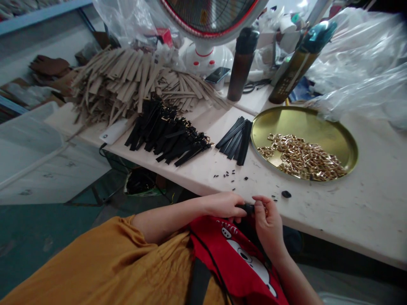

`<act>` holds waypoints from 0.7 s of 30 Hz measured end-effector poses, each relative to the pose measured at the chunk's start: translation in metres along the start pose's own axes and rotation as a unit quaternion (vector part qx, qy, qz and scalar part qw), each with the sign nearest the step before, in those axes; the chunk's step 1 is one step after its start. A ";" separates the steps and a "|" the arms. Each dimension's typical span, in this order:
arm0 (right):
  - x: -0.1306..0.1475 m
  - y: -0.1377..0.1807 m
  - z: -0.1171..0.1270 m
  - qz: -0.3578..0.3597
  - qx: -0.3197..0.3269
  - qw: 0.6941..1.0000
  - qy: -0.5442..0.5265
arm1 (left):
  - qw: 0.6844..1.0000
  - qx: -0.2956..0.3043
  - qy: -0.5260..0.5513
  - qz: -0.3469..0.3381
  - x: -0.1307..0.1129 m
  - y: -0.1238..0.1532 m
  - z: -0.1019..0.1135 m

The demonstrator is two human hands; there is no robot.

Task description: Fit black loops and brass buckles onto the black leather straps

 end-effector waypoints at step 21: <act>-0.002 0.001 -0.003 0.049 0.131 0.990 0.025 | 0.992 0.001 -0.124 -0.008 -0.005 0.010 0.001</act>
Point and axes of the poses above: each hand's wrist, its own y-axis away from the middle knuckle, its own z-axis out of the back of the hand, x = y × z, the point moved 5 cm from there along -y, towards the middle knuckle, and after that the axes turned 10 degrees about x, right-handed, at the moved point
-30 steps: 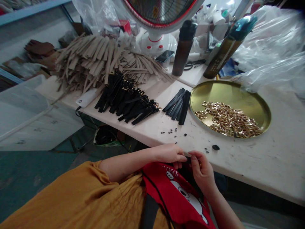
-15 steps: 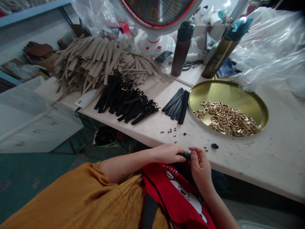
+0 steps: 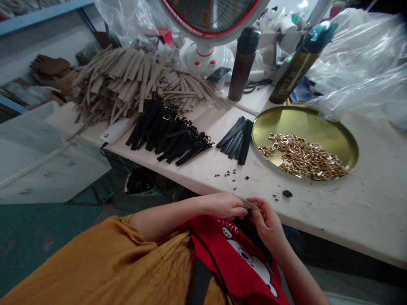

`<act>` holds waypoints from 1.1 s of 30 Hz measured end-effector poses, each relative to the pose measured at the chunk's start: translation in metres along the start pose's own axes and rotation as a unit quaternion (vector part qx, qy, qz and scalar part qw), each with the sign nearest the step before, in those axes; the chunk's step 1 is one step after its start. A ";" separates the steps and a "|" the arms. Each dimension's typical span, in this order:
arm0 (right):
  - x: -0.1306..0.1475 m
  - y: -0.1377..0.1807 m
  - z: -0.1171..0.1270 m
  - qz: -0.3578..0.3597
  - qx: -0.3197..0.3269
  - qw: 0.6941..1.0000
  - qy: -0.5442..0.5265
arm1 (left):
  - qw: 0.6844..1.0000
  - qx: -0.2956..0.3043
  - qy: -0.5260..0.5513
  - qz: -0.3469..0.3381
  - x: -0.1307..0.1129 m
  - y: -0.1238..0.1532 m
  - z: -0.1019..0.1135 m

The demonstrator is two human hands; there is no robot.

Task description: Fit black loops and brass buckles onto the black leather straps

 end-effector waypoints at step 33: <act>0.013 -0.005 0.003 -0.031 -0.090 0.992 -0.077 | 0.982 -0.008 0.188 0.010 0.003 -0.001 0.004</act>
Point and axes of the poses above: each hand's wrist, its own y-axis away from the middle knuckle, its own z-axis out of the back of the hand, x = y × z, the point moved 5 cm from there along -y, towards the middle knuckle, and after that the axes turned 10 degrees about x, right-handed, at the moved point
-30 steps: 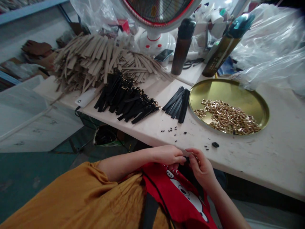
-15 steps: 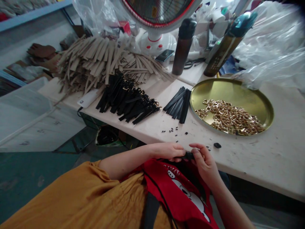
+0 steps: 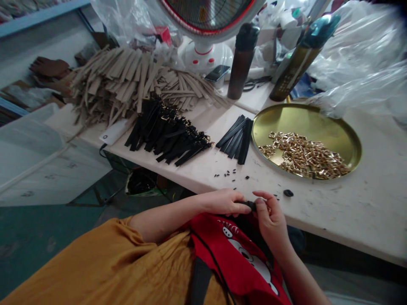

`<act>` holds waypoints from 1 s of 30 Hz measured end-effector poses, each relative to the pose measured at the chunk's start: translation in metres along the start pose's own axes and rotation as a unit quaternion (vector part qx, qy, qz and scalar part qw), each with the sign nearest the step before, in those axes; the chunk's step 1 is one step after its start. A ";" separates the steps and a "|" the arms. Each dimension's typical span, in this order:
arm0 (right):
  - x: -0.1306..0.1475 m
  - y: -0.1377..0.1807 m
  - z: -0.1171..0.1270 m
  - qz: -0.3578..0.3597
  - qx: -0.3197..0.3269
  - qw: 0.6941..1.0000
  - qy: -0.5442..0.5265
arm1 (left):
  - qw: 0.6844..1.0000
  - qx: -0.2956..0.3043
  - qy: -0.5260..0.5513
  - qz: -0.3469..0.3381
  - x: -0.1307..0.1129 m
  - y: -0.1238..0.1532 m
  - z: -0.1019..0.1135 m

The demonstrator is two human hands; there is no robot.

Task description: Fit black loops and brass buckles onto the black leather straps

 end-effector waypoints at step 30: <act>-0.001 -0.008 -0.003 0.017 0.012 1.000 0.004 | 0.989 -0.005 0.148 -0.026 0.002 -0.002 0.000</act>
Point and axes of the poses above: each hand's wrist, its own y-axis away from the middle knuckle, its own z-axis out of the back of the hand, x = y × z, the point moved 5 cm from there along -y, towards the middle knuckle, and after that the axes turned 10 degrees about x, right-handed, at the moved point
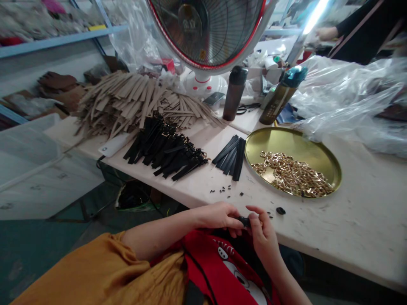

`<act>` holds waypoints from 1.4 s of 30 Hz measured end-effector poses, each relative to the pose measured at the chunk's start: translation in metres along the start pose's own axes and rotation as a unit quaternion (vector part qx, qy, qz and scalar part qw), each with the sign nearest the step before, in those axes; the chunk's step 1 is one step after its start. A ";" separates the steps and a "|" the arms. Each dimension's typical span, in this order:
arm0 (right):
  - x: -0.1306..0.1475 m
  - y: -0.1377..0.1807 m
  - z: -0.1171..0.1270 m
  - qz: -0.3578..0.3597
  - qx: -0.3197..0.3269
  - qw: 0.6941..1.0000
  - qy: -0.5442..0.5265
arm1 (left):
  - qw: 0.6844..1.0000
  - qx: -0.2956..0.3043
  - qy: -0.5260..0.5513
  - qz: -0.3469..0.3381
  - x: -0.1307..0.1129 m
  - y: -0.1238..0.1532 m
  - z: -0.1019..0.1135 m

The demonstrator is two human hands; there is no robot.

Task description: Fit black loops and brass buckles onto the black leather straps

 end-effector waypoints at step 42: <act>-0.013 0.010 0.001 -0.056 -0.019 0.997 -0.056 | 0.938 -0.131 -0.317 -0.044 -0.013 -0.001 -0.003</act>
Point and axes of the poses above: each hand's wrist, its own y-axis away from the middle knuckle, its own z-axis out of the back of the hand, x = y × z, the point moved 5 cm from there along -y, towards the middle knuckle, and after that the axes turned 10 degrees about x, right-handed, at the moved point
